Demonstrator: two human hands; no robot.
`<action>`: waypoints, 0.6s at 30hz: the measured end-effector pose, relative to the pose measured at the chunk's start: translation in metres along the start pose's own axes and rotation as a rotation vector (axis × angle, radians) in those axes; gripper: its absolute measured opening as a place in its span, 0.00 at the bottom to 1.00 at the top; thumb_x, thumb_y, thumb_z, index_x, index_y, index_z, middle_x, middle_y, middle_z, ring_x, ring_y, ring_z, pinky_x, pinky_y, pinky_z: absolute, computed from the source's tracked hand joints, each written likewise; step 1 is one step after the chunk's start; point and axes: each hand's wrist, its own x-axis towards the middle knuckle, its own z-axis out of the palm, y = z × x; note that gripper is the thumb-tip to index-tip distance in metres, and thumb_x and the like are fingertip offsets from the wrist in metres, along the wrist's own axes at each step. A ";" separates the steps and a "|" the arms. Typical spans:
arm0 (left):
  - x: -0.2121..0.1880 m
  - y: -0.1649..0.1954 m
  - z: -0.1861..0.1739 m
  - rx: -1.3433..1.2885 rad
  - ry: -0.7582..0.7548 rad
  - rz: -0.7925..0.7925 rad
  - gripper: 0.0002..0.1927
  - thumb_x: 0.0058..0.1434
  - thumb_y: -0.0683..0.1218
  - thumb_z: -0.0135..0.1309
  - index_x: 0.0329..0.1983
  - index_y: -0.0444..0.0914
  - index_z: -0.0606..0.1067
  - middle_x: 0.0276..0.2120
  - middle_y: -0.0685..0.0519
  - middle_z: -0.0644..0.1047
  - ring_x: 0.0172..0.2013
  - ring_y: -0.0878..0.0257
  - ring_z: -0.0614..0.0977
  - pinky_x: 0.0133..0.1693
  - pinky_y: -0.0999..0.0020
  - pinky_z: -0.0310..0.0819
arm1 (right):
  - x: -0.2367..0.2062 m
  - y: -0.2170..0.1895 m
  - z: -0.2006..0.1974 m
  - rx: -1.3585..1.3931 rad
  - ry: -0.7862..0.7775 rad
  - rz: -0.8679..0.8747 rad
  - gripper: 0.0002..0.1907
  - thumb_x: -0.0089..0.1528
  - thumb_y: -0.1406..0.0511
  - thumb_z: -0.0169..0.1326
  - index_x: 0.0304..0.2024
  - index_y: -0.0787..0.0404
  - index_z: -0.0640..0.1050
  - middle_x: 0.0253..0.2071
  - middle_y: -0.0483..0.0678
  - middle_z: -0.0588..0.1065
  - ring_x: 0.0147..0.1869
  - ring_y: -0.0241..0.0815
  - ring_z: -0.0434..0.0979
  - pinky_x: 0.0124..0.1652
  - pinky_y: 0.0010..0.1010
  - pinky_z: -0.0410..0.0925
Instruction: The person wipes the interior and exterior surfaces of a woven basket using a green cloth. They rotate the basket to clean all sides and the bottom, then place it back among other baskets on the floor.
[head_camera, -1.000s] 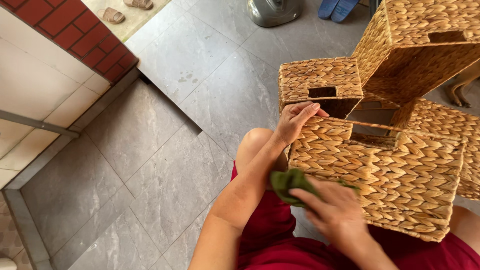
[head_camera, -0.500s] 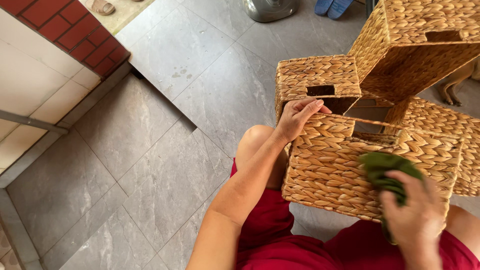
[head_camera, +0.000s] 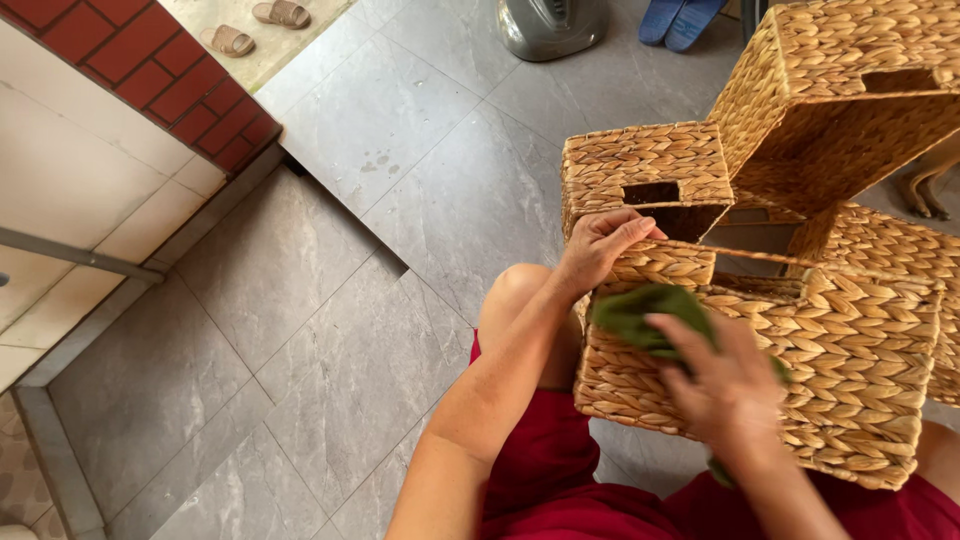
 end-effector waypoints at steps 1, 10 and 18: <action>0.000 0.000 0.000 0.010 0.004 -0.015 0.17 0.74 0.52 0.52 0.41 0.35 0.83 0.34 0.56 0.82 0.37 0.70 0.80 0.42 0.74 0.75 | -0.011 0.020 -0.004 -0.099 0.016 0.025 0.32 0.53 0.63 0.66 0.61 0.41 0.78 0.52 0.52 0.76 0.52 0.50 0.77 0.49 0.41 0.75; 0.005 -0.003 0.002 -0.022 -0.016 -0.010 0.15 0.73 0.51 0.53 0.42 0.36 0.83 0.34 0.57 0.82 0.37 0.72 0.80 0.41 0.75 0.76 | -0.078 0.149 -0.034 -0.146 0.181 0.373 0.16 0.73 0.71 0.52 0.64 0.59 0.72 0.51 0.51 0.73 0.47 0.41 0.75 0.50 0.29 0.74; 0.003 -0.003 0.001 0.076 0.002 0.026 0.16 0.73 0.51 0.53 0.40 0.35 0.83 0.32 0.57 0.82 0.35 0.72 0.78 0.38 0.76 0.73 | -0.009 0.039 -0.001 -0.183 0.237 0.261 0.17 0.68 0.64 0.59 0.60 0.51 0.77 0.51 0.49 0.75 0.49 0.45 0.79 0.39 0.30 0.76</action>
